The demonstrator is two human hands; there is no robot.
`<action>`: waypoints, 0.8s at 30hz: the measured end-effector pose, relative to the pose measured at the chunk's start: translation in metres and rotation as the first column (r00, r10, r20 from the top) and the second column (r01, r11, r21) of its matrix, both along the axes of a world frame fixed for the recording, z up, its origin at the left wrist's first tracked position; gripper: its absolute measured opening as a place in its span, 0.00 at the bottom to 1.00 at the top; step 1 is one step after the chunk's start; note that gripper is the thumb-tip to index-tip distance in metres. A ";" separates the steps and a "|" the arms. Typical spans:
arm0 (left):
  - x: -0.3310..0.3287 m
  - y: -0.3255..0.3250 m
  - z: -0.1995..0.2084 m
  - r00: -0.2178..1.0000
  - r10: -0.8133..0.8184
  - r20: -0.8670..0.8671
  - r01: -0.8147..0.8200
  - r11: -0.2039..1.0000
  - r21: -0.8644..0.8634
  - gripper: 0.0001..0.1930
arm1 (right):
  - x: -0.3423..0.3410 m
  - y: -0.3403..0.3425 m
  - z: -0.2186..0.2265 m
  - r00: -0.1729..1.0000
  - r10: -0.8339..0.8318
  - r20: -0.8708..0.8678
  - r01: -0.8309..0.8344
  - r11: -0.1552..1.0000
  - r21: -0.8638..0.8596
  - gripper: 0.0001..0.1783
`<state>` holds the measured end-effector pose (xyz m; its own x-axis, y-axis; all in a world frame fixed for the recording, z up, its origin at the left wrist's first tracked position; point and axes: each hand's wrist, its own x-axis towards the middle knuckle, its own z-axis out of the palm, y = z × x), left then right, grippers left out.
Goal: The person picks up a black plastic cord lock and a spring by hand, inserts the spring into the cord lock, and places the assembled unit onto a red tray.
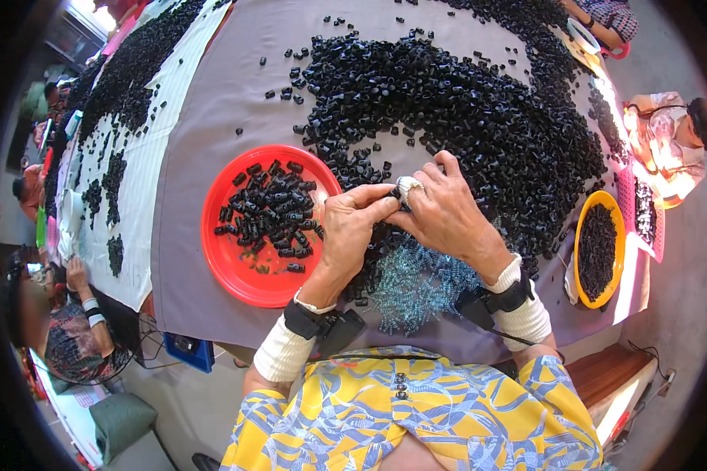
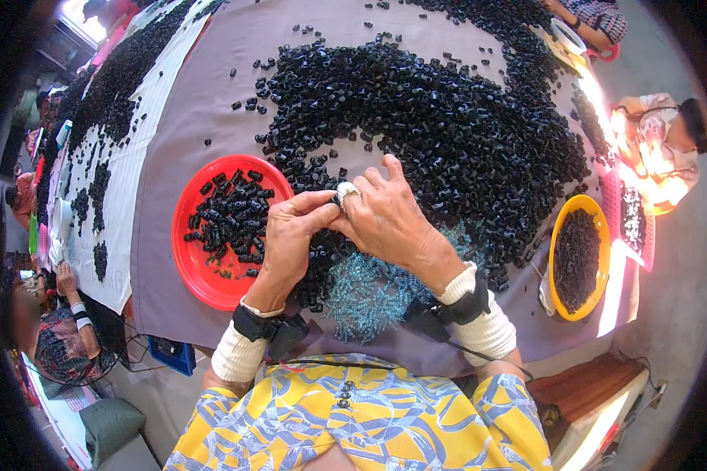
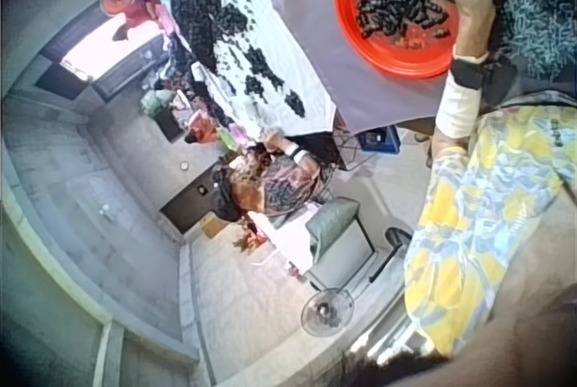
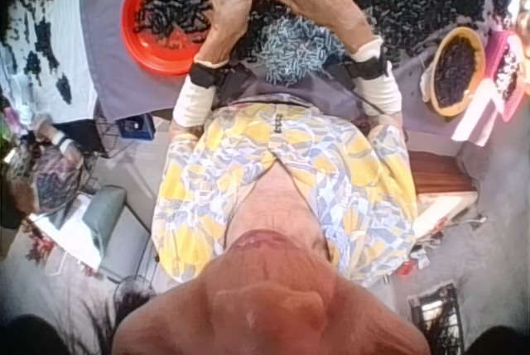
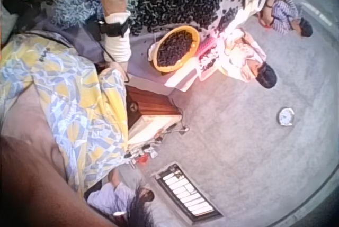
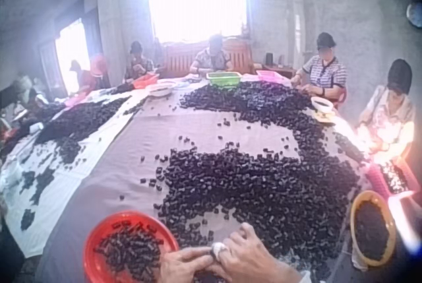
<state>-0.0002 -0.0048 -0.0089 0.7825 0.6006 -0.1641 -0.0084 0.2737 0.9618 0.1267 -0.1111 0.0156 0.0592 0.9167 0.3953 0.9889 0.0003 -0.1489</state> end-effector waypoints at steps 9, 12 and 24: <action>0.001 -0.001 0.003 0.994 -0.032 0.102 0.063 0.948 -0.312 0.11 | 0.007 0.001 -0.005 0.996 -0.039 -0.084 0.049 0.993 0.110 0.16; -0.001 0.001 0.003 0.995 -0.091 0.032 0.097 0.945 -0.312 0.11 | 0.011 0.000 -0.001 0.995 -0.022 -0.102 0.033 0.994 0.102 0.16; -0.002 0.002 -0.001 0.978 -0.136 0.159 0.195 0.871 -0.450 0.10 | 0.007 -0.001 -0.001 0.986 -0.045 -0.161 0.055 0.997 0.056 0.17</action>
<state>-0.0021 -0.0029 -0.0102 0.8949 0.3395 -0.2898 -0.0296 0.6930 0.7204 0.1341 -0.1122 0.0143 0.1711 0.8858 0.4313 0.9514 -0.0347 -0.3061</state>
